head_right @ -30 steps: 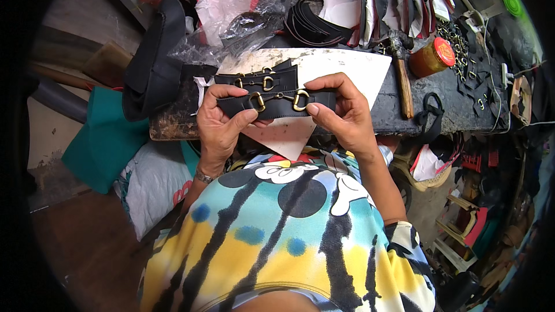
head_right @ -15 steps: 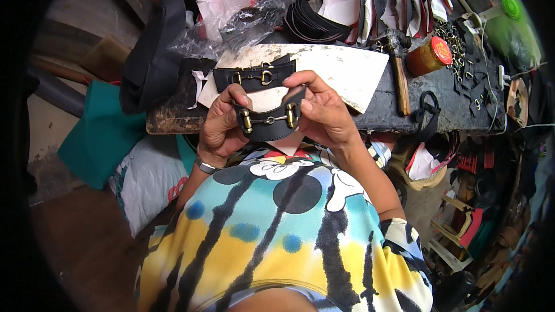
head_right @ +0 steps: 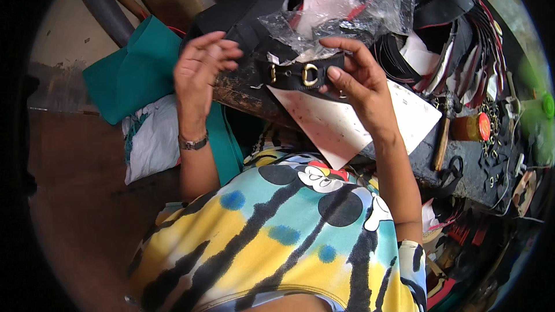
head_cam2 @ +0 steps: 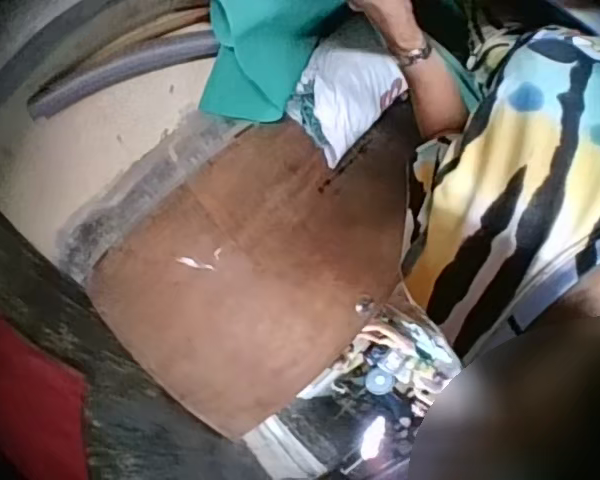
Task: The person assembles a black loafer by attaching a decorative strap with gold buckles to the shoe vamp. They handle the strap and shoe, aligning and fitting the hardware onto the shoe.
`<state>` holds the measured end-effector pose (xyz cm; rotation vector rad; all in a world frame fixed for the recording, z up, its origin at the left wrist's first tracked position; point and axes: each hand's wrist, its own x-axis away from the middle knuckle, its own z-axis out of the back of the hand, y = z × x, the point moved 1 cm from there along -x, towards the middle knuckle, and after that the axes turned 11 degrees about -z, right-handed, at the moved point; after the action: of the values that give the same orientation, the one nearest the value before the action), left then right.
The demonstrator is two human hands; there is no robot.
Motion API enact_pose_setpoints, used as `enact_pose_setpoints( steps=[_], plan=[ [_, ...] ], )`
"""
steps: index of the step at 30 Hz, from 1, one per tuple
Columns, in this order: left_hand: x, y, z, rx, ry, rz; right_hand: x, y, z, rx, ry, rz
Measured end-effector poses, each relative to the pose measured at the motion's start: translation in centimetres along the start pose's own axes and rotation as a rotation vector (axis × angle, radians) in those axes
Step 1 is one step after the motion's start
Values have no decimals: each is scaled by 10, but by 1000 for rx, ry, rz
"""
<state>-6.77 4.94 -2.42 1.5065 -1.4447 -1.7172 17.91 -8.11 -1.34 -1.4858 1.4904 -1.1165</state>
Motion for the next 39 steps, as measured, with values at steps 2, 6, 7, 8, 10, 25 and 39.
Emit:
enact_pose_setpoints(
  steps=[2, 6, 7, 8, 10, 25, 39],
  plan=[
    [-21, 1, 22, -399, 227, -180, -18, -18, -3, 238, -52, 93],
    [-54, -15, 48, -969, 281, -29, -51, -52, -10, 402, -232, 223],
    [-62, -22, 51, -901, 303, -51, -57, -59, -12, 402, -268, 232],
    [-69, -28, 53, -833, 319, -73, -61, -64, -14, 395, -296, 246],
    [-78, -40, 52, -799, 312, -82, -65, -73, -17, 417, -316, 270],
    [-9, 13, -28, 432, -250, 6, -91, -55, -12, 166, -316, 167],
    [5, -21, -61, 831, -658, 108, -1, 18, -17, -688, -320, -118]
  ],
)
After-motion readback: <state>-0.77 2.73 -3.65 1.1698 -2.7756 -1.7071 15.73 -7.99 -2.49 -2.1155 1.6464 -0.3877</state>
